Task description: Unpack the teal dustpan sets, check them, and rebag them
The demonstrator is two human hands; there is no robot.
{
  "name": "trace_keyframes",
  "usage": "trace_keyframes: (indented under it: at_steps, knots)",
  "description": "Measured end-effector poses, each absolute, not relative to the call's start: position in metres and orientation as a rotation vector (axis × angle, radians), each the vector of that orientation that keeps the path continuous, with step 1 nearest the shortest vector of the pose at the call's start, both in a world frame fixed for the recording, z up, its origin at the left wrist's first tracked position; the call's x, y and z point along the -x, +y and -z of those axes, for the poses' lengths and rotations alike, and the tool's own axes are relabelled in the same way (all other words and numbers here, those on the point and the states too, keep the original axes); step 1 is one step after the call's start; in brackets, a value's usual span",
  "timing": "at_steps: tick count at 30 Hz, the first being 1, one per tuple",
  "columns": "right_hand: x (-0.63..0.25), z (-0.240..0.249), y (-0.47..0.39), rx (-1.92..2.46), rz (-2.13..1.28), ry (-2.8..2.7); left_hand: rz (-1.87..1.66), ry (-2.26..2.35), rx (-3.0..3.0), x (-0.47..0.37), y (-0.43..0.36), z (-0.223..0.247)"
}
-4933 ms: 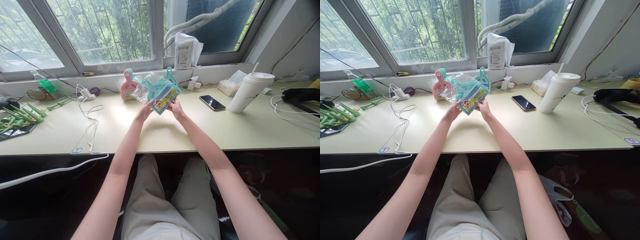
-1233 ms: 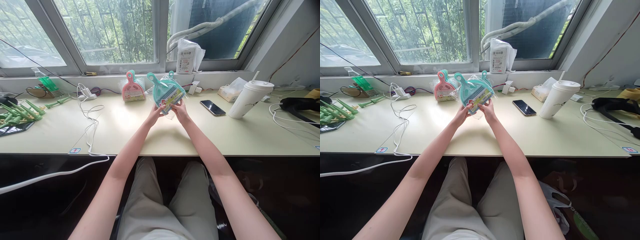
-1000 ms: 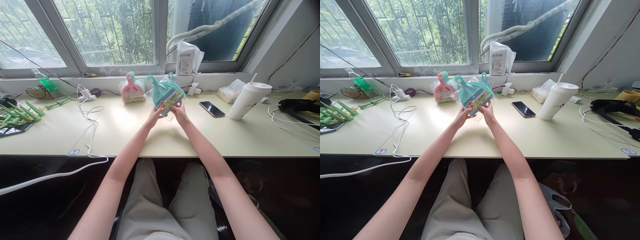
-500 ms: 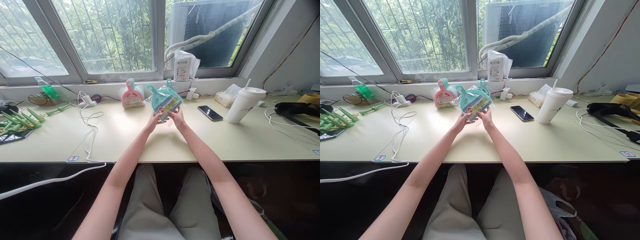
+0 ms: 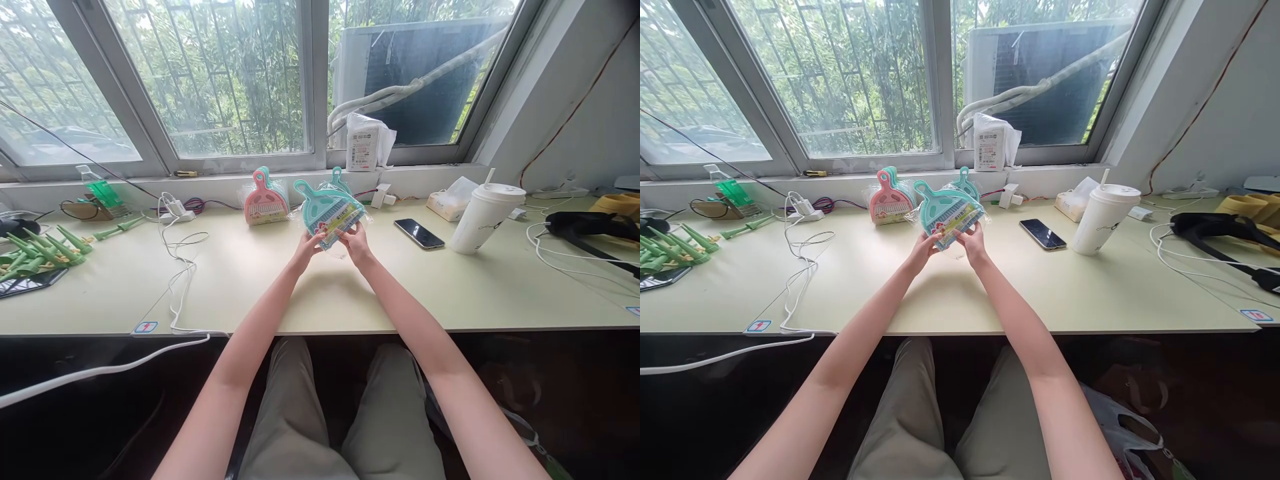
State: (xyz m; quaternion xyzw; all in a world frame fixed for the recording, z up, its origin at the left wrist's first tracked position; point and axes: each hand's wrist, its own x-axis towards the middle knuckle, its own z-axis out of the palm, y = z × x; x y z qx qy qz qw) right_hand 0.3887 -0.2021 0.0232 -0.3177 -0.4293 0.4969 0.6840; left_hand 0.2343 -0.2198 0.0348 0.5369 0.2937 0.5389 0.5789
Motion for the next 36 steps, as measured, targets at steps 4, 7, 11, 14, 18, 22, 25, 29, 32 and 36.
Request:
trace_keyframes:
  at_steps: [4, 7, 11, 14, 18, 22, 25, 29, 32, 36]
  knots:
    - [-0.387, -0.024, -0.204, 0.725, -1.114, -0.960, -1.265, 0.706, -1.237, -0.234, -0.219, -0.032]
    - [-0.387, -0.025, -0.206, 0.780, -1.118, -0.954, -1.252, 0.733, -1.242, -0.234, -0.217, -0.032]
    - [-0.387, -0.025, -0.206, 0.798, -1.172, -0.926, -1.229, 0.766, -1.229, -0.232, -0.217, -0.033]
    - [-0.387, -0.026, -0.206, 0.802, -1.192, -0.911, -1.221, 0.769, -1.235, -0.231, -0.217, -0.033]
    - [-0.389, -0.026, -0.204, 0.817, -1.169, -0.920, -1.214, 0.769, -1.243, -0.229, -0.217, -0.034]
    - [-0.398, -0.027, -0.200, 0.863, -1.189, -0.945, -1.227, 0.779, -1.181, -0.224, -0.214, -0.036]
    - [-0.407, -0.028, -0.198, 1.015, -1.143, -0.975, -1.260, 0.796, -1.116, -0.218, -0.208, -0.037]
    - [-0.419, -0.027, -0.201, 1.300, -0.545, -1.239, -1.343, 0.865, -0.979, -0.205, -0.197, -0.036]
    - [-0.425, -0.025, -0.204, 1.295, -0.063, -1.553, -1.330, 0.901, -0.922, -0.194, -0.194, -0.036]
    - [-0.428, -0.021, -0.201, 1.262, 0.116, -1.687, -1.214, 0.877, -0.956, -0.184, -0.197, -0.039]
